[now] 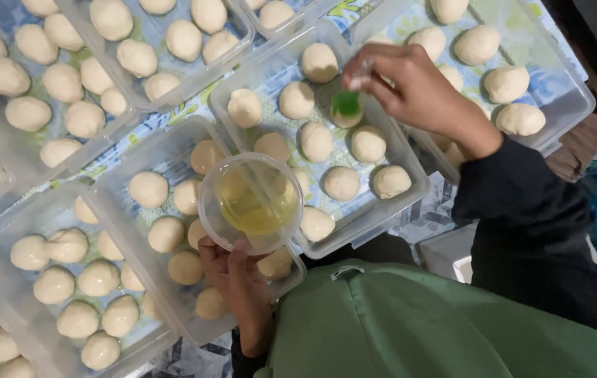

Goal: Brushing a liquid coating onto rows of dough balls.

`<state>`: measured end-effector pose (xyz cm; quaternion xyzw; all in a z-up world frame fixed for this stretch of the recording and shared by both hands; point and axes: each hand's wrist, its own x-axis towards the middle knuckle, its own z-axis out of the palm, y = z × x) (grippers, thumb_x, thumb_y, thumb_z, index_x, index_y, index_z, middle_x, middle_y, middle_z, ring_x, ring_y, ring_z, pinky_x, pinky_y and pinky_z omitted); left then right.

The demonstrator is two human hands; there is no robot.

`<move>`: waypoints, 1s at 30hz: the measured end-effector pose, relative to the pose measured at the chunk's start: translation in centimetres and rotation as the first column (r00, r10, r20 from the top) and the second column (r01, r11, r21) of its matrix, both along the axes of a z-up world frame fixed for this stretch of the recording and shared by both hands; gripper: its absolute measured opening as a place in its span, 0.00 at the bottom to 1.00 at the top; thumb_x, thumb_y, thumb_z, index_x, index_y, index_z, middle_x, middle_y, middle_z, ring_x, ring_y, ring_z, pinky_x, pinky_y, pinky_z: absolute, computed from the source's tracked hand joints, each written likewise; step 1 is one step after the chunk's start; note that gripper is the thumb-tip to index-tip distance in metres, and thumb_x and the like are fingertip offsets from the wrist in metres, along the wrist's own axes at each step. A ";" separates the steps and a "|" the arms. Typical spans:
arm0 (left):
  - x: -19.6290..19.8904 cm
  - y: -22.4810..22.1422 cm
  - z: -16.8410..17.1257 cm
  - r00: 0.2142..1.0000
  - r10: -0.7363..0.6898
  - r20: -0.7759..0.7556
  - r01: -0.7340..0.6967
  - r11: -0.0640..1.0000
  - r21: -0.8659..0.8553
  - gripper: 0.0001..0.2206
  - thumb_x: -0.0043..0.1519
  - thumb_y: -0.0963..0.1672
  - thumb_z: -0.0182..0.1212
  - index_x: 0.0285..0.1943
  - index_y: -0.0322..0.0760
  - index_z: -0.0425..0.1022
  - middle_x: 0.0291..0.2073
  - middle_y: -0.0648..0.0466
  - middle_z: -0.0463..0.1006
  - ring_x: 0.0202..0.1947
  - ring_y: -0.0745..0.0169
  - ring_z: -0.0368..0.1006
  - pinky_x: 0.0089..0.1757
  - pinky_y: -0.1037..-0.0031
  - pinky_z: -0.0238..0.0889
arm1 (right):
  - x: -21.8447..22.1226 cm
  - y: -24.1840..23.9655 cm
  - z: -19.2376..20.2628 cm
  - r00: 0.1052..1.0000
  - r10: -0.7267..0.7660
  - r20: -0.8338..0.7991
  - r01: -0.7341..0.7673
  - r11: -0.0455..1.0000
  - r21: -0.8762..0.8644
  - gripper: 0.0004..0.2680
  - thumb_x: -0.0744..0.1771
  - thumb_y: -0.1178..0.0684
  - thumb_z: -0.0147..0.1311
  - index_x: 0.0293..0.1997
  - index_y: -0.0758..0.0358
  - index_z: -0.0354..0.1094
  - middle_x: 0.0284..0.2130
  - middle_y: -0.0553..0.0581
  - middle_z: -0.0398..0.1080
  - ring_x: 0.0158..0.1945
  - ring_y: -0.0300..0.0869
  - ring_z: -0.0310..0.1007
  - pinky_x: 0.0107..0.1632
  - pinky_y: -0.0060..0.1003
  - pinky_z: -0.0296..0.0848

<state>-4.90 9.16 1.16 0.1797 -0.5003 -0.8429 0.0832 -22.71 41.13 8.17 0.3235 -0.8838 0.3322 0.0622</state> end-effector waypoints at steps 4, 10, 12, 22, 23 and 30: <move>0.3 -0.2 -0.5 1.000 -0.011 -0.020 0.011 1.000 0.005 0.12 0.65 0.37 0.54 0.56 0.31 0.62 0.49 0.48 0.73 0.46 0.61 0.76 0.41 0.65 0.81 | 1.3 0.8 1.4 0.870 0.225 0.439 -0.233 0.972 -0.037 0.05 0.69 0.57 0.53 0.44 0.65 0.74 0.34 0.55 0.79 0.32 0.41 0.80 0.37 0.36 0.78; 0.4 0.1 -0.6 1.000 0.008 0.012 -0.008 1.000 -0.003 0.12 0.66 0.38 0.55 0.56 0.31 0.62 0.47 0.47 0.74 0.44 0.60 0.76 0.41 0.66 0.80 | 0.8 1.0 -0.1 0.843 0.365 0.395 -0.327 0.931 -0.162 0.06 0.70 0.59 0.49 0.44 0.64 0.74 0.37 0.53 0.80 0.35 0.39 0.81 0.42 0.36 0.81; 0.7 0.3 -0.5 1.000 0.002 0.001 -0.002 1.000 0.004 0.12 0.65 0.38 0.55 0.56 0.31 0.62 0.48 0.48 0.73 0.45 0.62 0.75 0.41 0.66 0.80 | 0.2 0.4 -0.2 0.942 0.136 0.307 -0.107 0.988 -0.109 0.05 0.71 0.59 0.50 0.46 0.65 0.73 0.40 0.56 0.78 0.35 0.41 0.79 0.40 0.38 0.79; 1.2 0.1 -0.4 1.000 0.029 0.011 -0.028 0.999 -0.028 0.13 0.63 0.38 0.55 0.56 0.31 0.64 0.48 0.48 0.74 0.45 0.62 0.75 0.42 0.65 0.80 | 3.0 -0.7 4.4 0.882 0.354 0.310 -0.368 0.930 -0.015 0.04 0.66 0.63 0.53 0.42 0.67 0.72 0.37 0.58 0.78 0.40 0.46 0.79 0.40 0.41 0.76; 1.1 0.3 -0.2 0.999 0.032 0.012 -0.032 0.999 -0.028 0.13 0.63 0.38 0.55 0.56 0.31 0.64 0.48 0.48 0.74 0.45 0.62 0.75 0.42 0.65 0.80 | 3.7 -0.9 5.0 0.881 0.358 0.311 -0.371 0.928 -0.016 0.04 0.66 0.63 0.53 0.42 0.67 0.72 0.37 0.58 0.78 0.40 0.46 0.79 0.40 0.41 0.76; 0.5 1.6 0.3 0.998 -0.056 0.003 0.056 0.998 0.003 0.11 0.65 0.38 0.56 0.55 0.33 0.63 0.47 0.51 0.73 0.44 0.65 0.74 0.41 0.70 0.79 | 7.3 -5.2 5.2 0.891 0.438 0.119 -0.280 0.738 -0.614 0.07 0.70 0.66 0.47 0.47 0.60 0.70 0.41 0.57 0.77 0.46 0.46 0.80 0.48 0.38 0.81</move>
